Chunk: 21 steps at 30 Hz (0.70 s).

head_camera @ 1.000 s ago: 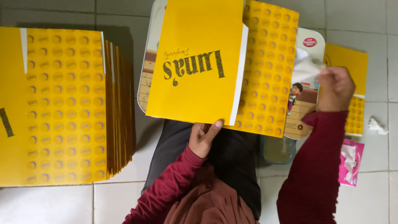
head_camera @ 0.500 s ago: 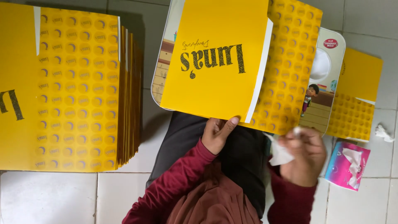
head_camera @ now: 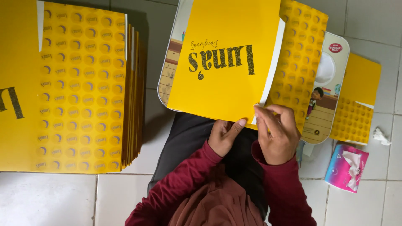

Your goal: Applying glue to the edges of cardboard folders and folding them for assembly

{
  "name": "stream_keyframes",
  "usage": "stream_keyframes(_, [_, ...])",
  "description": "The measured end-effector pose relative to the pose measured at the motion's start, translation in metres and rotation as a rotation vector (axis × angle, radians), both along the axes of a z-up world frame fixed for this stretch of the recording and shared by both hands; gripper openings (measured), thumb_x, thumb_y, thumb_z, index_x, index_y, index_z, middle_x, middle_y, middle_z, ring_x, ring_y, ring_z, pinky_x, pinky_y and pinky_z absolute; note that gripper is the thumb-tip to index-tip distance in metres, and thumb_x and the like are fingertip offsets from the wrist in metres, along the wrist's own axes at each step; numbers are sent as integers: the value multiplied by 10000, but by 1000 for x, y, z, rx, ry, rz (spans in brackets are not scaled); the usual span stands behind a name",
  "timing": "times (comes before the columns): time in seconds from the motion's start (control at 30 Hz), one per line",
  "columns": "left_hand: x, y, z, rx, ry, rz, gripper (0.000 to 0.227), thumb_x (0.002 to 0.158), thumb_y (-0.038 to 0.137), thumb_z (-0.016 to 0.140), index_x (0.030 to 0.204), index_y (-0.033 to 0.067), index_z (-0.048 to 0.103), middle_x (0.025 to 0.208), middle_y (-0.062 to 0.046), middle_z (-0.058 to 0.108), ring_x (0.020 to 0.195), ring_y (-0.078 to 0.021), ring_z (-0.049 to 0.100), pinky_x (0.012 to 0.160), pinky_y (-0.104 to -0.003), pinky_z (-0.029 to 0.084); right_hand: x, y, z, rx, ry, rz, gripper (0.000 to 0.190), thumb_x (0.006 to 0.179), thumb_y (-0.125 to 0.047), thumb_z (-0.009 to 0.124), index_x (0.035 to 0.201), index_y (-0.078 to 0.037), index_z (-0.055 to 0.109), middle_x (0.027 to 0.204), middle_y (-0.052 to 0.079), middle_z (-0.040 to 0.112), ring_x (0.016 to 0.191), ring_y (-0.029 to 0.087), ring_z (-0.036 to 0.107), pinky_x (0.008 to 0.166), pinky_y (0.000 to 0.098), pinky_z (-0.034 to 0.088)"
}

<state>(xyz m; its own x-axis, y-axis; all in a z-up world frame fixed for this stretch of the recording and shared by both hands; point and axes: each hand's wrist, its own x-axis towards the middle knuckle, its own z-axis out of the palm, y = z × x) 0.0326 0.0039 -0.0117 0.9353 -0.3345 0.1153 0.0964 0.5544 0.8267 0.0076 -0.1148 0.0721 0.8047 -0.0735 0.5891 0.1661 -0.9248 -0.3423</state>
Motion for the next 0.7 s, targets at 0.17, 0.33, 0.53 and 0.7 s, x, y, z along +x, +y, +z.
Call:
stream_keyframes(0.17, [-1,-2,-1,-3,0,10,352,1035,22,596,1386,2,597,1145,-89,683,1157,-186,579,1071,-494,484,-8,2,-7,-29,20,-15,207,930,37,807,1084,-98,832,985,72,678,714,239,661,639,341,583])
stream_keyframes(0.33, [0,-1,-1,-16,-8,10,356,1034,25,598,1389,-4,594,1150,-81,685,1153,-179,581,1069,-475,490,-17,4,-6,-3,33,0,232,916,60,791,1078,-102,830,982,76,678,744,238,682,659,330,597])
stream_keyframes(0.53, [0,-1,-6,-29,-2,-15,348,1044,32,582,1389,-15,591,1132,-85,679,1131,-172,579,1054,-482,499,-27,5,-6,26,74,22,240,908,51,767,1074,-113,822,971,56,668,754,215,688,668,317,603])
stream_keyframes(0.7, [-13,-13,-58,-54,34,-37,340,1035,16,578,1372,-15,604,1099,-87,681,1106,-168,588,1037,-482,502,-38,6,4,216,265,101,214,821,28,801,979,-113,828,893,82,699,742,285,723,607,376,597])
